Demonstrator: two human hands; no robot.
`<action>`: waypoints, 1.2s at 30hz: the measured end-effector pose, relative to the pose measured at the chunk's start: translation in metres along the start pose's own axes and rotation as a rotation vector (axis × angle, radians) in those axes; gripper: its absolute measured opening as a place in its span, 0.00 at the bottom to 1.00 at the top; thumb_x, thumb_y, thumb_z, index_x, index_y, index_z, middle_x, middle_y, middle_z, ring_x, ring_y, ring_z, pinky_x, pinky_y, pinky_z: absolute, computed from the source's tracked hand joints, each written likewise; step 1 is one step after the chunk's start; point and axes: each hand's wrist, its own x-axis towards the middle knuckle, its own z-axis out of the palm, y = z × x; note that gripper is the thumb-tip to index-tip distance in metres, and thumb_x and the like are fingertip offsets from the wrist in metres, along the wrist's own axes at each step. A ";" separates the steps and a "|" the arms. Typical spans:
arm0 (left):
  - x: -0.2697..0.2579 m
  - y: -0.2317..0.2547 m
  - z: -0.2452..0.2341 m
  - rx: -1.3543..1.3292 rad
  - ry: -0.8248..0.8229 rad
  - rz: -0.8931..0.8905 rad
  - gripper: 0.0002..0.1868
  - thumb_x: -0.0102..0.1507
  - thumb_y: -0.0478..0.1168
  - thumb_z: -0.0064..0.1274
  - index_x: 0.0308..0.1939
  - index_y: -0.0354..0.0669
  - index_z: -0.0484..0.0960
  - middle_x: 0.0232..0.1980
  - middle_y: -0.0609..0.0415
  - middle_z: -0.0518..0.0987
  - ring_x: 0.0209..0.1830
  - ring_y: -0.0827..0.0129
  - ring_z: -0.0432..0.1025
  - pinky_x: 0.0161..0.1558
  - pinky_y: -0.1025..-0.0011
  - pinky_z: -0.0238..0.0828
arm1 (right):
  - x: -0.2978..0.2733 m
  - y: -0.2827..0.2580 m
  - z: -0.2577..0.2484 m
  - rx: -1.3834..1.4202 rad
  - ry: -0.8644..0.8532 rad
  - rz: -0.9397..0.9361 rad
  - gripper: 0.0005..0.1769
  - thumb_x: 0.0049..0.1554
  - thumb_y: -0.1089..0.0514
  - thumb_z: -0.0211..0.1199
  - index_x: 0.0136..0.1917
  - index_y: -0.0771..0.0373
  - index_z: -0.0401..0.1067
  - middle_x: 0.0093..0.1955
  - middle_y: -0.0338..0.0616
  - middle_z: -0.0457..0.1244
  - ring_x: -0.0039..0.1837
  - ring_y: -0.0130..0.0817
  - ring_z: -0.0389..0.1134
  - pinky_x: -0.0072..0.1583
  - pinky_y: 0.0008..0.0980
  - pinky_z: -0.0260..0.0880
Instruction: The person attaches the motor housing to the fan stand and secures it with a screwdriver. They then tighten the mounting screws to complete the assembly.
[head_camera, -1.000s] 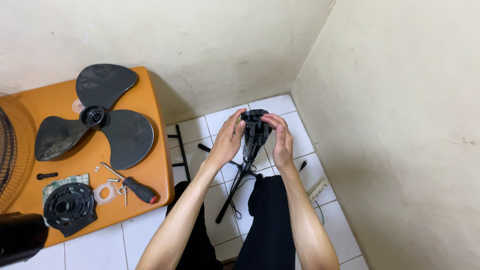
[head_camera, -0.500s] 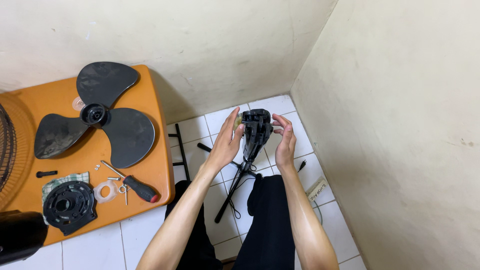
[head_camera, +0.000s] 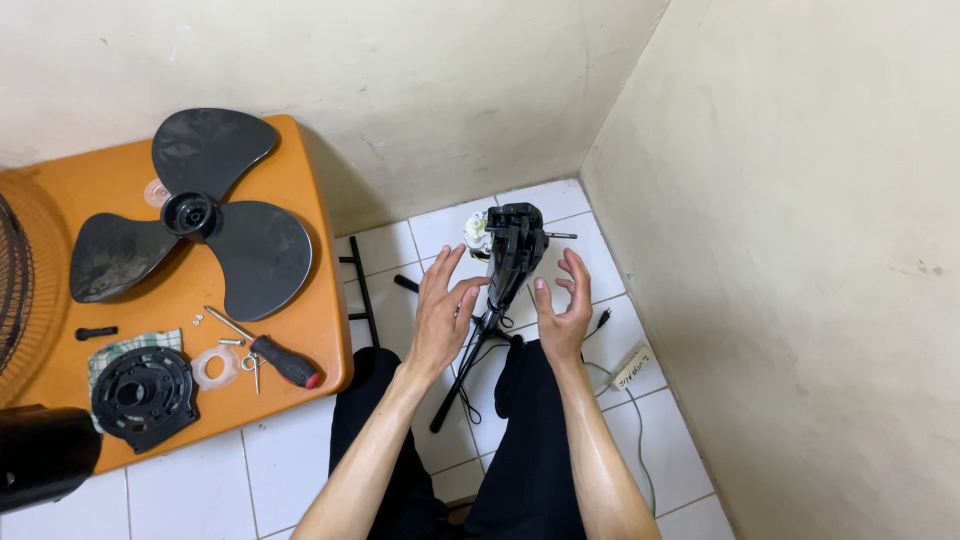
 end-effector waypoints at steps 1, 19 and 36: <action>0.000 0.000 -0.002 0.018 0.015 0.005 0.11 0.69 0.41 0.50 0.47 0.45 0.88 0.74 0.42 0.68 0.79 0.46 0.55 0.74 0.50 0.50 | -0.001 -0.005 -0.001 -0.005 -0.017 -0.003 0.32 0.61 0.58 0.65 0.76 0.65 0.61 0.76 0.51 0.58 0.72 0.40 0.64 0.65 0.38 0.68; -0.094 0.014 -0.046 -0.152 0.065 -0.058 0.15 0.71 0.37 0.46 0.61 0.37 0.72 0.72 0.38 0.66 0.73 0.43 0.60 0.72 0.53 0.55 | -0.102 -0.058 -0.068 -0.064 0.074 0.187 0.27 0.66 0.54 0.57 0.74 0.66 0.62 0.74 0.52 0.59 0.73 0.40 0.63 0.64 0.36 0.70; -0.099 0.013 -0.031 -0.064 -0.083 -0.019 0.39 0.65 0.40 0.58 0.75 0.35 0.58 0.77 0.32 0.59 0.78 0.41 0.55 0.76 0.53 0.52 | -0.128 0.016 -0.025 -0.218 -0.270 0.201 0.32 0.63 0.49 0.61 0.75 0.63 0.60 0.74 0.52 0.58 0.69 0.42 0.64 0.60 0.37 0.70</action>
